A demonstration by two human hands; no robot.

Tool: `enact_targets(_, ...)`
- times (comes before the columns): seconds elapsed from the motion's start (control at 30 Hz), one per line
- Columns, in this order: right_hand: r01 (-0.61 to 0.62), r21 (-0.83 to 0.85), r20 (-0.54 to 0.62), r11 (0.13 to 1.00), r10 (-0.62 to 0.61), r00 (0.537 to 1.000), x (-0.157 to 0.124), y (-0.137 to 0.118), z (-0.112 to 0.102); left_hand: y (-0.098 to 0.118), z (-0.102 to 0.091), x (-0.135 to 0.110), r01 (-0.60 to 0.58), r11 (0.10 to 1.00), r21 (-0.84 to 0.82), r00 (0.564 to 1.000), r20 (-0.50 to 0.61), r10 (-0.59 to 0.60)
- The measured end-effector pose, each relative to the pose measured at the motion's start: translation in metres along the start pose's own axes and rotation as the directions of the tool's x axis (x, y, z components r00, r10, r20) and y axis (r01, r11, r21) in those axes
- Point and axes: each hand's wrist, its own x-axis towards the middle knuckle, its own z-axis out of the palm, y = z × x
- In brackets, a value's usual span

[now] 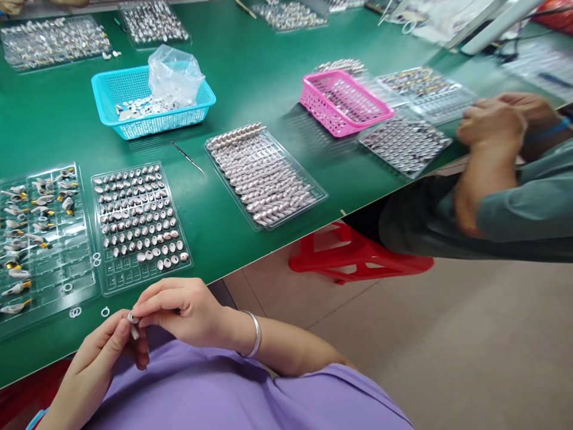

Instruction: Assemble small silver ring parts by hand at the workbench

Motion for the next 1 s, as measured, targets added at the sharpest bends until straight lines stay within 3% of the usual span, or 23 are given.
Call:
enact_targets(0.3, -0.095, 0.106, 0.031, 0.990, 0.092, 0.995, 0.001, -0.001, -0.001, 0.002, -0.009, -0.004, -0.036, 0.986, 0.164, 0.998, 0.050, 0.028)
enact_targets(0.47, -0.077, 0.063, 0.029, 0.995, 0.075, 0.997, 0.001, -0.003, 0.000, 0.004, -0.010, -0.004, -0.038, 0.974, 0.222, 0.998, 0.057, 0.026)
enact_targets(1.0, -0.040, 0.059, 0.014, 0.997, 0.040, 0.999, -0.002, -0.006, 0.000, 0.009, -0.004, -0.006, -0.212, 0.845, 0.491, 0.976, 0.054, 0.213)
